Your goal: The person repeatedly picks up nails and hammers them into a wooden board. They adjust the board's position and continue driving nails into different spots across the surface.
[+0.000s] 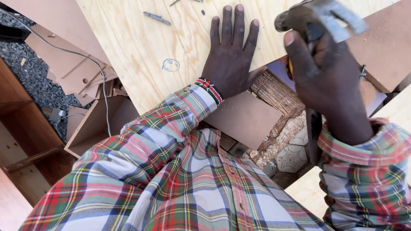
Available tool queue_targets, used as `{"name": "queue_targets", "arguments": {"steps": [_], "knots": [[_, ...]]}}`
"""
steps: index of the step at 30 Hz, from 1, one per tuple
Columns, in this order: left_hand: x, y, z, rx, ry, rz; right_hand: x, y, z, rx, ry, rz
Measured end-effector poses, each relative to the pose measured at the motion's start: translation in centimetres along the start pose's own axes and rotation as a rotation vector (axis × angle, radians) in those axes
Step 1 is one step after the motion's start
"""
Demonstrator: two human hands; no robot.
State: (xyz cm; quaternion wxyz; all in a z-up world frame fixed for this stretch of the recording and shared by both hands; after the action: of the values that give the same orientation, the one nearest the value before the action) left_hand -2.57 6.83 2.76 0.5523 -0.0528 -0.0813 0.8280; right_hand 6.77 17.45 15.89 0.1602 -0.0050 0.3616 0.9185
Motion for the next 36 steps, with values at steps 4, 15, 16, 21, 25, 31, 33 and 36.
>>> {"name": "queue_targets", "arguments": {"steps": [4, 15, 16, 21, 25, 31, 33, 36], "knots": [[-0.5, -0.2, -0.1, -0.016, 0.043, -0.001, -2.0, -7.7, -6.4, -0.062, 0.139, -0.447], [-0.8, -0.2, 0.0, 0.017, 0.020, -0.013, -5.0, -10.0, -3.7, 0.773, -0.546, -0.384], [-0.7, 0.0, 0.2, 0.026, 0.020, -0.019, -5.3, -11.2, -3.9, 0.889, -0.691, -0.430], [-0.7, 0.0, 0.2, 0.087, 0.092, -0.005, -5.1, -14.2, -9.3, 1.221, -0.877, -0.516], [-0.9, -0.1, 0.4, 0.124, 0.033, -0.011, -3.4, -13.6, -12.3, 1.287, -1.013, -0.486], [-0.7, 0.0, -0.4, 0.109, 0.053, 0.027, -1.5, -12.3, -15.2, 1.489, -0.943, -0.517], [-0.5, 0.1, -0.9, 0.091, 0.031, 0.032, -1.8, -12.1, -14.6, 1.440, -0.929, -0.483], [-0.3, 1.0, -1.2, 0.070, -0.005, 0.049, -1.3, -14.2, -14.7, 1.404, -0.925, -0.373]]}}
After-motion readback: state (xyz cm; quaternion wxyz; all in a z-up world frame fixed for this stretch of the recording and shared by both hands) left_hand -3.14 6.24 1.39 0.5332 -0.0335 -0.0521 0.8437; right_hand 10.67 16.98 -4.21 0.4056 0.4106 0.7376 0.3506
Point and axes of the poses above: each hand's wrist, its own x-axis towards the middle knuckle, its own z-axis out of the back of the hand, y = z × x, the point moved 7 cm from there along x, towards the middle knuckle, and after that the axes turned 4 degrees about y, right-handed, at the moved point
